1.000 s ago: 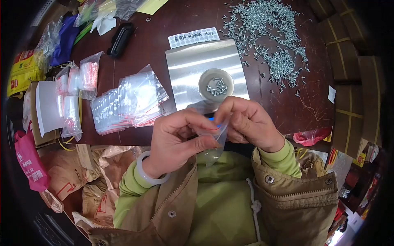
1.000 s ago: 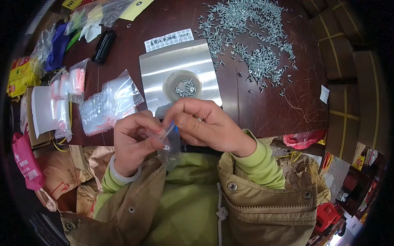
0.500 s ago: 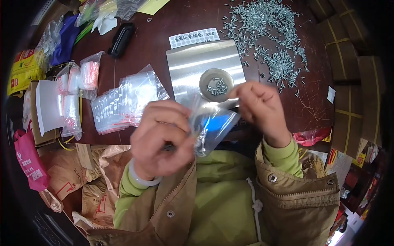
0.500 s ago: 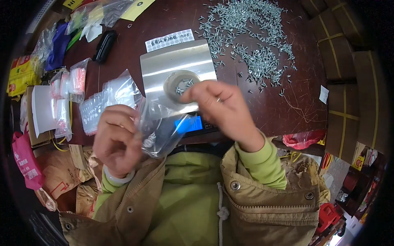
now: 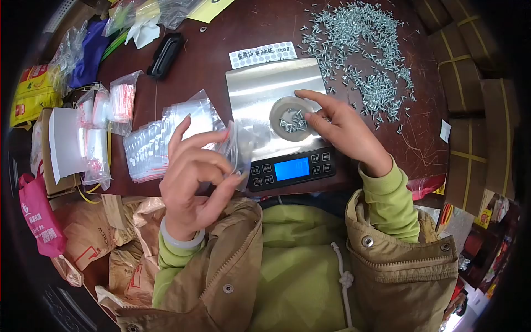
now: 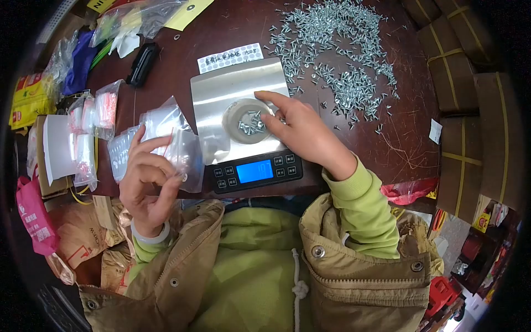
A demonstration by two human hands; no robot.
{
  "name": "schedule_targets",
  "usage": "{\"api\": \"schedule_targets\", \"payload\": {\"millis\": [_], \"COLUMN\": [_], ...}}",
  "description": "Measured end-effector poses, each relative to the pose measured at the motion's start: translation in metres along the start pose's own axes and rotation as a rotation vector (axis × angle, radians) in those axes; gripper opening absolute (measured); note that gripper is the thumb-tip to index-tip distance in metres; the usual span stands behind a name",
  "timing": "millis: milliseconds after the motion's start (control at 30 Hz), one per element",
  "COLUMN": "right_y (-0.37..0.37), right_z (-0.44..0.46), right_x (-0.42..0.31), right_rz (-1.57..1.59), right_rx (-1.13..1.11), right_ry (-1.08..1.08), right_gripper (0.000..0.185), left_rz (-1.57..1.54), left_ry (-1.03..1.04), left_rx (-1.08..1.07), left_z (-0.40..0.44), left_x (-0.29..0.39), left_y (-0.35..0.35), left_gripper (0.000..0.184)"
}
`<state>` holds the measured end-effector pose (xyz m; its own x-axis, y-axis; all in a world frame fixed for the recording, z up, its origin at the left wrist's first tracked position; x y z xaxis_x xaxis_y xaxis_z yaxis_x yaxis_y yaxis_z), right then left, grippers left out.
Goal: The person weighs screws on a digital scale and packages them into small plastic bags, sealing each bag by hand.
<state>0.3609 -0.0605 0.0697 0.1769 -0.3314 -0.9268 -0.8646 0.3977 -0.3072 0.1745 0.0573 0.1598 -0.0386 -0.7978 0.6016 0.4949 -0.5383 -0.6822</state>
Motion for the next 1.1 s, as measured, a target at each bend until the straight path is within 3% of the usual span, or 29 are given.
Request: {"api": "schedule_targets", "payload": {"millis": [200, 300, 400, 467, 567, 700, 800, 900, 967, 1100], "right_y": [0.002, -0.01, -0.022, -0.022, -0.006, 0.013, 0.0, -0.025, -0.034, -0.029], "right_z": [0.007, 0.007, 0.002, -0.01, -0.03, -0.053, -0.048, -0.022, -0.003, 0.006], "right_x": [0.007, -0.005, -0.039, -0.07, -0.1, -0.126, -0.116, -0.083, -0.041, -0.008], "right_rz": [0.205, 0.383, 0.065, -0.137, -0.509, -0.639, -0.577, -0.217, 0.024, -0.05], "right_rx": [-0.037, 0.001, 0.086, 0.101, 0.238, 0.134, 0.278, 0.344, 0.269, 0.206], "right_ry": [0.014, -0.012, -0.24, -0.248, -0.612, -0.668, -0.723, -0.486, -0.187, -0.114], "right_gripper": [0.031, 0.03, 0.032, 0.034, 0.044, 0.054, 0.055, 0.039, 0.031, 0.026], "left_rz": [0.057, -0.053, -0.004, -0.027, 0.023, 0.06, 0.054, 0.035, 0.036, 0.071], "left_ry": [0.027, -0.079, -0.052, -0.023, 0.023, 0.024, 0.011, -0.022, -0.04, -0.098], "left_rx": [-0.108, -0.221, -0.344, -0.235, -0.037, 0.104, 0.137, 0.139, 0.151, 0.181], "left_z": [0.011, 0.002, 0.006, 0.012, 0.016, 0.014, 0.013, 0.014, 0.012, 0.008], "left_x": [0.01, -0.005, -0.001, 0.004, 0.012, 0.016, 0.014, 0.014, 0.013, 0.007], "left_y": [0.015, 0.03, 0.055, 0.063, 0.074, 0.071, 0.065, 0.053, 0.042, 0.018], "left_gripper": [0.014, 0.01, 0.01, 0.01, 0.012, 0.021, 0.022, 0.021, 0.019, 0.017]}}
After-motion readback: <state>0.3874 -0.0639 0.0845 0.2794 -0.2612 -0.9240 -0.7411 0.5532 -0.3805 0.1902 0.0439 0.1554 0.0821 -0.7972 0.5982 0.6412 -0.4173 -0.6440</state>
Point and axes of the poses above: each hand's wrist, its own z-axis towards the middle knuckle, its own y-axis out of the palm, x = y × z, the point moved 8 cm from there along z, towards the middle knuckle, and after that the axes turned 9 degrees about z, right-handed, at the moved point
